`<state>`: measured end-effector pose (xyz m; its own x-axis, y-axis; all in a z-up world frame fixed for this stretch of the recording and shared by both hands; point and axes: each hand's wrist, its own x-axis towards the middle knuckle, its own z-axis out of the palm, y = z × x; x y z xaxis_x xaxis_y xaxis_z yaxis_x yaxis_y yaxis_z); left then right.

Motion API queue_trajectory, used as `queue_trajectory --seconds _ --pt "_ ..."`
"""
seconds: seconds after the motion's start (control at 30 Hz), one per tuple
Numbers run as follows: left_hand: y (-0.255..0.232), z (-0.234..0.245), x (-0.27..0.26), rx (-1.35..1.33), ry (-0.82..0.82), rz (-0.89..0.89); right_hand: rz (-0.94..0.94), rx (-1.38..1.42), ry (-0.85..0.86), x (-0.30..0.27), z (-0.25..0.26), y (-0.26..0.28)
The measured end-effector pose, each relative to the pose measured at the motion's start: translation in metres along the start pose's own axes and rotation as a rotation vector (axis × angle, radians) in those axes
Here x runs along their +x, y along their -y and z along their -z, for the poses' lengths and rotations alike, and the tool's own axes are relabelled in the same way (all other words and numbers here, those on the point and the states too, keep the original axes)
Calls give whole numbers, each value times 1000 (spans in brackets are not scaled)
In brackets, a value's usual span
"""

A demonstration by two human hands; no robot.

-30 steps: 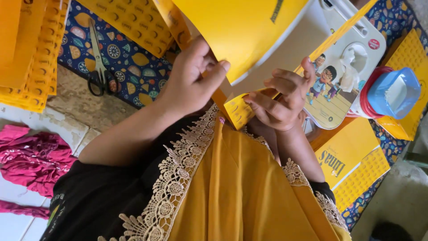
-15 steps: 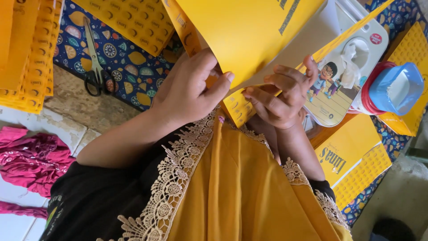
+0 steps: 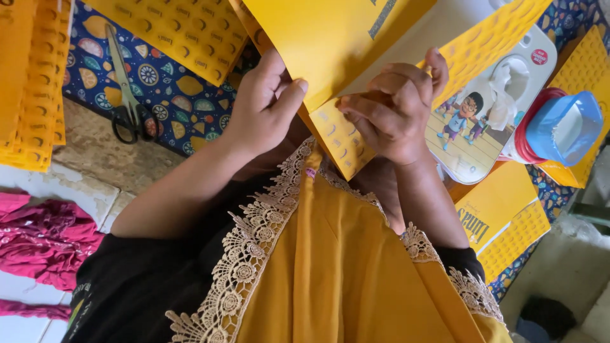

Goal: Applying glue to the edges of yellow cardboard sheets and wiping them clean

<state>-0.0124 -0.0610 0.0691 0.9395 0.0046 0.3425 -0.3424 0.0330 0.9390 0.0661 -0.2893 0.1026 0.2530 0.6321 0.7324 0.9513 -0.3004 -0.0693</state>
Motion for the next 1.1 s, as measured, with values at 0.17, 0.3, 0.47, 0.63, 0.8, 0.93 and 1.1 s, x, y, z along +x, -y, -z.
queue_trajectory --seconds 0.17,0.3,0.47,0.63,0.8,0.93,1.1 --pt "24 7 16 -13 -22 40 -52 -5 55 6 -11 -10" --pt "48 10 32 8 -46 31 -160 -33 88 11 -21 -14" --pt "62 16 59 -15 -69 46 -338 -122 188 22 -31 -11" --pt "101 27 91 166 -103 166 -438 -300 255 45 -40 -8" --pt "102 39 112 132 22 129 -425 -301 353 53 -38 -19" --pt "99 37 110 156 42 155 -455 -235 429 37 -27 -33" --pt "83 38 112 165 87 -56 -441 -111 411 8 -11 -67"
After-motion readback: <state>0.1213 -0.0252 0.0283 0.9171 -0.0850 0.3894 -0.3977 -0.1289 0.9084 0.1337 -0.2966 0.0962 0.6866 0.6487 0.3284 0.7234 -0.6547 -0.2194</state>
